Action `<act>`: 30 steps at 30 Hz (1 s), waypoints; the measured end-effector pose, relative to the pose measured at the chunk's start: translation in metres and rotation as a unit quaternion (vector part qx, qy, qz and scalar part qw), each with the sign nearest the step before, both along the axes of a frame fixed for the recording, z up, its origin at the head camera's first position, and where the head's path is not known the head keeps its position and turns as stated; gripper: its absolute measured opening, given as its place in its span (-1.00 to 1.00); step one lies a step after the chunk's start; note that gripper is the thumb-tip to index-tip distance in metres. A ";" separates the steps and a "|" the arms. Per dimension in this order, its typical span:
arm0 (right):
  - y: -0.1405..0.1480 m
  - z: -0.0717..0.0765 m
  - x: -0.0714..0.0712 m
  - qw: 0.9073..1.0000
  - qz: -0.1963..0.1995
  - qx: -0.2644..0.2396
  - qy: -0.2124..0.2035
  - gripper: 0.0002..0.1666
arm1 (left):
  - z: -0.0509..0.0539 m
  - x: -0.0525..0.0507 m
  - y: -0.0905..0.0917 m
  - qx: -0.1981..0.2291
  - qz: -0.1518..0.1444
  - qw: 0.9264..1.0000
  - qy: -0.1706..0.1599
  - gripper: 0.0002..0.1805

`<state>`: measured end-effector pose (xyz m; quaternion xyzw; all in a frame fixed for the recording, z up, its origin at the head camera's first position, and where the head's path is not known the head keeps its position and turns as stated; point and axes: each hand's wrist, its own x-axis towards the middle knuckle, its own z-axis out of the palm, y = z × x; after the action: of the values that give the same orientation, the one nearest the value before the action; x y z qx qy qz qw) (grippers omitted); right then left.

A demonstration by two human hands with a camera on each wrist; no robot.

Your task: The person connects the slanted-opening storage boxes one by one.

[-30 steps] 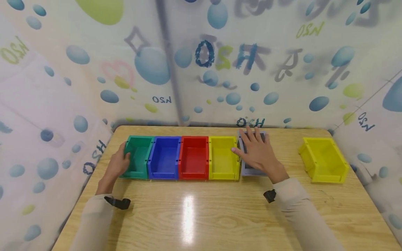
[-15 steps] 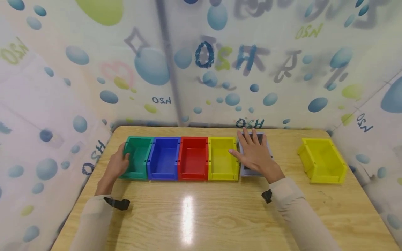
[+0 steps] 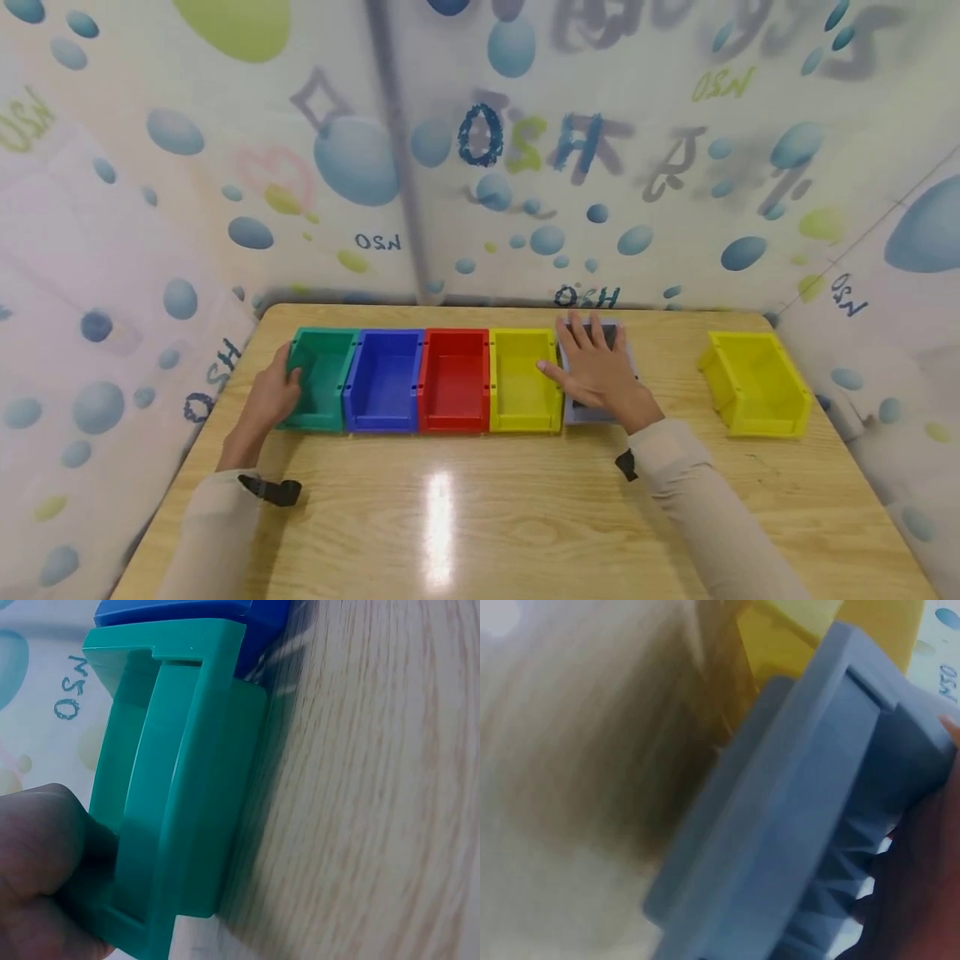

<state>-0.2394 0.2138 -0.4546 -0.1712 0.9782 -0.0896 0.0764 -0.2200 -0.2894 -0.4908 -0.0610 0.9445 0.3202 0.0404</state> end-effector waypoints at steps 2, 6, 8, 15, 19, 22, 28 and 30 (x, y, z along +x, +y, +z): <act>0.000 -0.004 0.001 1.000 0.001 -0.001 -0.001 0.00 | 0.000 0.001 0.000 -0.002 0.001 1.000 0.000 -0.38; -0.001 -0.009 0.002 1.000 -0.001 -0.012 0.004 -0.02 | 0.001 0.001 0.001 -0.002 -0.001 1.000 -0.002 -0.38; -0.002 -0.011 0.001 1.000 0.002 -0.016 0.012 -0.03 | 0.001 0.002 0.000 -0.001 -0.001 1.000 -0.004 -0.37; -0.003 -0.020 0.001 1.000 0.002 -0.011 0.020 -0.03 | 0.002 0.001 -0.001 -0.003 -0.006 1.000 0.001 -0.38; -0.003 -0.019 0.002 1.000 -0.003 -0.003 0.007 -0.03 | -0.001 0.001 -0.001 -0.002 -0.009 1.000 0.004 -0.38; -0.004 -0.017 0.001 1.000 -0.002 0.001 -0.003 0.00 | -0.002 0.001 -0.002 -0.001 -0.006 1.000 0.005 -0.38; -0.004 -0.018 -0.001 1.000 -0.002 -0.001 -0.005 0.03 | -0.002 0.001 -0.002 -0.002 -0.006 1.000 0.006 -0.38; -0.004 -0.021 0.000 1.000 -0.003 -0.005 -0.006 0.04 | -0.002 0.000 -0.002 -0.001 -0.007 1.000 0.004 -0.38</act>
<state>-0.2394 0.2101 -0.4753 -0.1679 0.9778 -0.0959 0.0812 -0.2195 -0.2910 -0.4932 -0.0536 0.9454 0.3191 0.0383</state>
